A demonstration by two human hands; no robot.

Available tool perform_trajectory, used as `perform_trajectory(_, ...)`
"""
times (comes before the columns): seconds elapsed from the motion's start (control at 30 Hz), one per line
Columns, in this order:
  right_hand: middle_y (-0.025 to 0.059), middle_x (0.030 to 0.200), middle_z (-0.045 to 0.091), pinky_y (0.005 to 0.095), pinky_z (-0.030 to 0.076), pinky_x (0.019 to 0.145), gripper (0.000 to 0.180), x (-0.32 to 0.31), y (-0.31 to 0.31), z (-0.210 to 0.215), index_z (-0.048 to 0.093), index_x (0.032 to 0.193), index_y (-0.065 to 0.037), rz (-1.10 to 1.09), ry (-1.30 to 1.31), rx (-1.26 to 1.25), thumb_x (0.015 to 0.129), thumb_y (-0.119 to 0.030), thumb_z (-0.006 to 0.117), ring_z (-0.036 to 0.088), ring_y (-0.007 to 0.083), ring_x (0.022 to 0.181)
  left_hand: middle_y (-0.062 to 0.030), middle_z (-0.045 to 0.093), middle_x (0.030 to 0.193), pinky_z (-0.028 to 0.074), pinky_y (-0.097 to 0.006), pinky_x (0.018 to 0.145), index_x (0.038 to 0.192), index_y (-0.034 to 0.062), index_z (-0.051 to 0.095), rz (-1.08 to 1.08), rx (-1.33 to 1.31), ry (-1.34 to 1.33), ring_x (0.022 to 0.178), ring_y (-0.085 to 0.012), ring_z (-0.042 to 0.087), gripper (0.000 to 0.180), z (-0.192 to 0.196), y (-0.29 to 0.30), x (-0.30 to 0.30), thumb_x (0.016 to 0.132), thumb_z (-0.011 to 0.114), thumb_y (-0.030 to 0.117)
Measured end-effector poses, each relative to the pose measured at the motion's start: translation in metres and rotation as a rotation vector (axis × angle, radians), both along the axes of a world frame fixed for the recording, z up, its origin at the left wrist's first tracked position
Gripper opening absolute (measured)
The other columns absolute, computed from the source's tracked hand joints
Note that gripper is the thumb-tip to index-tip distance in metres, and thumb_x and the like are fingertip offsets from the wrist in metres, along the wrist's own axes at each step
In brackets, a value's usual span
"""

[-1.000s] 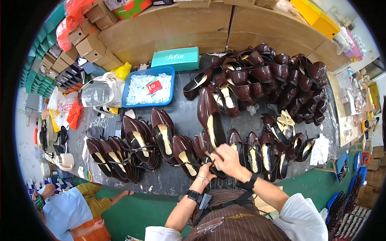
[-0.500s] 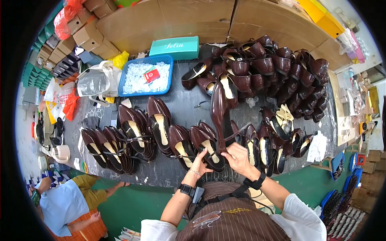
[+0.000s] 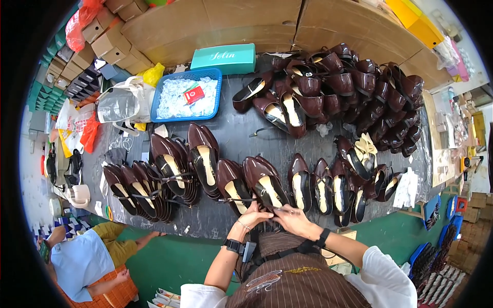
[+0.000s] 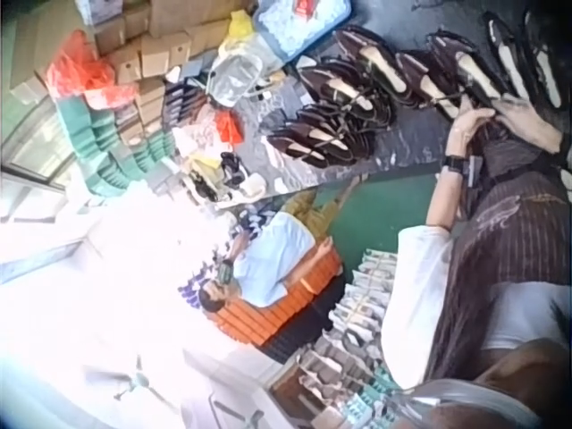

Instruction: Selecting, inspecting, and arranging pairs of shoes from a pile into organized containers and using a fixed air blower for finishing.

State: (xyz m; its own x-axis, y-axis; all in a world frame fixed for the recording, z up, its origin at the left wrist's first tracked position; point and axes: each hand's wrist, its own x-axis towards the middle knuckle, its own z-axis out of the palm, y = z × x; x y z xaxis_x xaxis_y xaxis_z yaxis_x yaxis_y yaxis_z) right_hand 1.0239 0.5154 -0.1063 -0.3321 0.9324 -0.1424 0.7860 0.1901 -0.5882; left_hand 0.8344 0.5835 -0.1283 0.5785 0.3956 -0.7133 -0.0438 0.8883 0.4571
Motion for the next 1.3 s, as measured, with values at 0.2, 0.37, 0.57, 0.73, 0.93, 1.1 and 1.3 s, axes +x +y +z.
perform_trajectory(0.2,0.0165,0.098,0.063,0.0394,0.05,0.083,0.02,0.017,0.078,0.031,0.061,0.103,-0.001,-0.267,0.197,0.35,0.083,-0.004,0.06,0.061,0.0328,0.093,-0.0094,0.057,0.109,0.051,-0.027,0.062,0.14,0.0114,0.021,0.048,0.226,0.335,0.085,-0.017,0.061,0.074,-0.011,0.0,0.015,0.081,0.063,0.001)
perform_trajectory(0.37,0.0239,0.135,0.043,0.0441,0.037,0.104,0.062,0.048,0.169,-0.039,0.034,0.136,0.01,-0.207,-0.473,0.346,0.078,0.001,0.052,0.045,0.0401,0.12,-0.0211,0.051,0.12,0.044,-0.031,0.093,0.134,-0.0165,0.014,-0.046,0.394,0.37,0.108,-0.0249,0.054,0.078,-0.025,0.0,0.016,0.072,0.061,-0.003)
perform_trajectory(0.57,0.0215,0.136,0.045,0.045,0.043,0.098,0.066,0.045,0.211,-0.057,0.024,0.143,0.004,-0.222,-0.595,0.346,0.082,0.0,0.047,0.051,0.0347,0.12,-0.0156,0.045,0.133,0.042,-0.031,0.1,0.148,0.006,0.0,0.027,0.345,0.159,0.118,-0.0222,0.048,0.107,-0.018,-0.007,0.006,0.069,0.069,-0.012)
perform_trajectory(0.73,0.0151,0.134,0.05,0.037,0.044,0.097,0.052,0.052,0.228,-0.051,0.034,0.136,0.003,-0.294,-0.491,0.416,0.085,0.0,0.046,0.053,0.0276,0.118,-0.015,0.043,0.134,0.042,-0.03,0.097,0.147,0.005,0.002,-0.047,0.408,0.304,0.122,-0.023,0.044,0.1,-0.031,-0.009,0.009,0.069,0.061,-0.018)
perform_trajectory(0.93,0.0121,0.101,0.067,0.0334,0.051,0.069,0.032,0.041,0.219,-0.011,0.058,0.109,0.0,-0.444,-0.067,0.031,0.082,-0.015,0.067,0.068,0.0282,0.08,-0.0305,0.055,0.118,0.046,-0.033,0.091,0.145,-0.0044,-0.013,-0.271,0.484,0.526,0.109,-0.0375,0.059,0.11,-0.056,-0.008,0.005,0.067,0.063,0.005)
perform_trajectory(1.1,0.0171,0.073,0.057,0.0389,0.042,0.061,0.018,0.005,0.135,0.061,0.058,0.081,0.004,-0.43,0.466,0.234,0.08,-0.012,0.068,0.053,0.0357,0.067,-0.0111,0.04,0.138,0.039,-0.029,0.099,0.149,0.005,0.004,-0.074,0.338,0.354,0.125,-0.0226,0.042,0.102,-0.029,0.0,0.013,0.064,0.055,-0.018)
perform_trajectory(1.3,0.0142,0.077,0.054,0.0418,0.041,0.06,0.012,-0.021,0.056,0.044,0.057,0.087,-0.004,-0.248,0.224,0.577,0.079,-0.008,0.066,0.053,0.0343,0.07,-0.0103,0.048,0.129,0.041,-0.031,0.1,0.145,0.0033,0.019,-0.047,0.433,0.255,0.119,-0.0216,0.048,0.089,-0.023,0.0,0.008,0.068,0.062,-0.014)
